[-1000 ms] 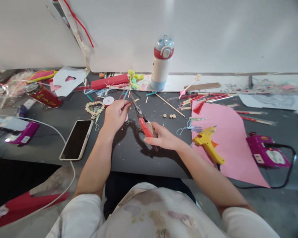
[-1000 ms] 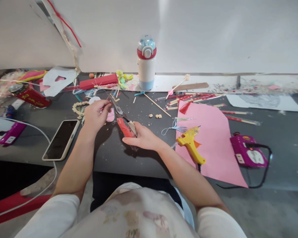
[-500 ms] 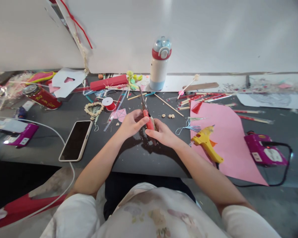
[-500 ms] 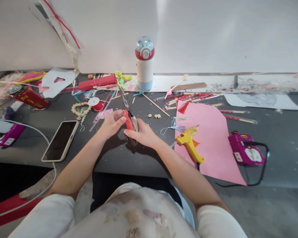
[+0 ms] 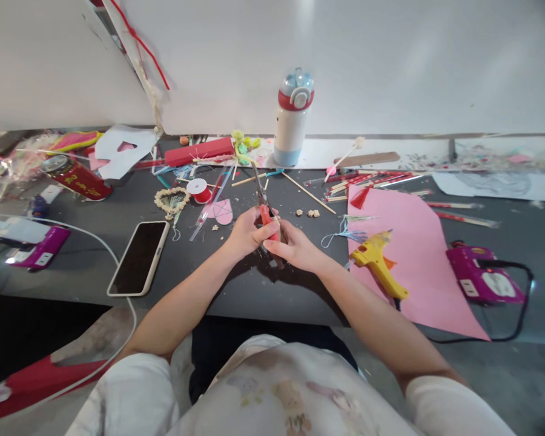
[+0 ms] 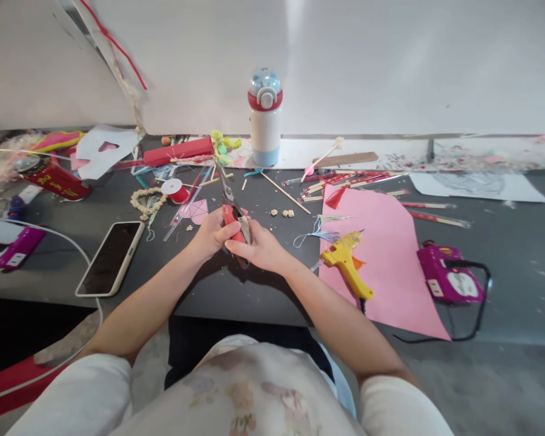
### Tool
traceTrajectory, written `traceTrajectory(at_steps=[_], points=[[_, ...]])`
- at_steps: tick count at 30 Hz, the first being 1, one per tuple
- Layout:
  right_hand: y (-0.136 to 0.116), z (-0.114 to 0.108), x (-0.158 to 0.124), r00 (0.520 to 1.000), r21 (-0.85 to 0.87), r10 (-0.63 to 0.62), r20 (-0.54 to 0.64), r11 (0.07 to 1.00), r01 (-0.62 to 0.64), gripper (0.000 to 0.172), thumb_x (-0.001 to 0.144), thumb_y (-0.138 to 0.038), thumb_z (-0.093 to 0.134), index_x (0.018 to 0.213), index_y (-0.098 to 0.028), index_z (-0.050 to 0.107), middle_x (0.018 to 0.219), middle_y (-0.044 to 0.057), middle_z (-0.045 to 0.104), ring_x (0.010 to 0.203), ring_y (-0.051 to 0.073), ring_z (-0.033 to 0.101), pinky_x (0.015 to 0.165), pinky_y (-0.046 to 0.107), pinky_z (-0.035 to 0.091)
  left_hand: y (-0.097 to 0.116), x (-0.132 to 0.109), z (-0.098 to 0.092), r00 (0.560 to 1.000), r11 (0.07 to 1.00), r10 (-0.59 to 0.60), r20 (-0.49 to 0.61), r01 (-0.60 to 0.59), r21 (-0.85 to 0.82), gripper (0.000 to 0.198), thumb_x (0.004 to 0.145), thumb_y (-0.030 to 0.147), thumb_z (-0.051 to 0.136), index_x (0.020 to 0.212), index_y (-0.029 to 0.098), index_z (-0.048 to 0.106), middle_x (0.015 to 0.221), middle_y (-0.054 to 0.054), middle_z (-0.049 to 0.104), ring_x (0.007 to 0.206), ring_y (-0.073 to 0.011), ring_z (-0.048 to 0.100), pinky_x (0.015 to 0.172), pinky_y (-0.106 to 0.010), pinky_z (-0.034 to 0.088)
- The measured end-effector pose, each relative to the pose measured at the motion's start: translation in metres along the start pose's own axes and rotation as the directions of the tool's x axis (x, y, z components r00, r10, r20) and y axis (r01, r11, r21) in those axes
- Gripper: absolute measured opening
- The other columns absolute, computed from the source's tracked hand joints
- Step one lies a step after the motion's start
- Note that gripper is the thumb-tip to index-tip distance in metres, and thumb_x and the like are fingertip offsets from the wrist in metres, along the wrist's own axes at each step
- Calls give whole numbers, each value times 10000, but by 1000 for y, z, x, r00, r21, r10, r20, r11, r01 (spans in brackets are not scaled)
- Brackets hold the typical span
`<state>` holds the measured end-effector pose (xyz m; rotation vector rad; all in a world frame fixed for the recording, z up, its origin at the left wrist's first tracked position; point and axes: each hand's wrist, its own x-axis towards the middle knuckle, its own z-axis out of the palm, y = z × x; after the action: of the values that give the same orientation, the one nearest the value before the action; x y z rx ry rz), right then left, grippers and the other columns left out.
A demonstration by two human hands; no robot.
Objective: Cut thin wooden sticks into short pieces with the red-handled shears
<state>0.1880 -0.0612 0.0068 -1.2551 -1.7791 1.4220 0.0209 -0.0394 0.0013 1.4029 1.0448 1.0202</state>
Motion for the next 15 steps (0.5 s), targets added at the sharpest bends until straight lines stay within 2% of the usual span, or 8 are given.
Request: traceTrajectory(at_steps=[10,15], points=[[2,1,0,1000,17,-9,9,1000,9,451,778,-524,668,1046,-179,558,955,87,652,996,295,636,844,450,509,-2,-2,2,1000,1000,9,-26,-9,-8,695,629,698,732,1021,135,627,947,-102,709,889,-225,674,804,-361,525],[2,0,2,1000,52,8,-5,999,-8,394,789,-541,648,944,-193,550,869,45,630,859,235,620,747,388,494,0,2,1,1000,999,-14,23,13,45,690,683,736,681,1016,134,629,934,-101,717,841,-215,683,807,-367,537]])
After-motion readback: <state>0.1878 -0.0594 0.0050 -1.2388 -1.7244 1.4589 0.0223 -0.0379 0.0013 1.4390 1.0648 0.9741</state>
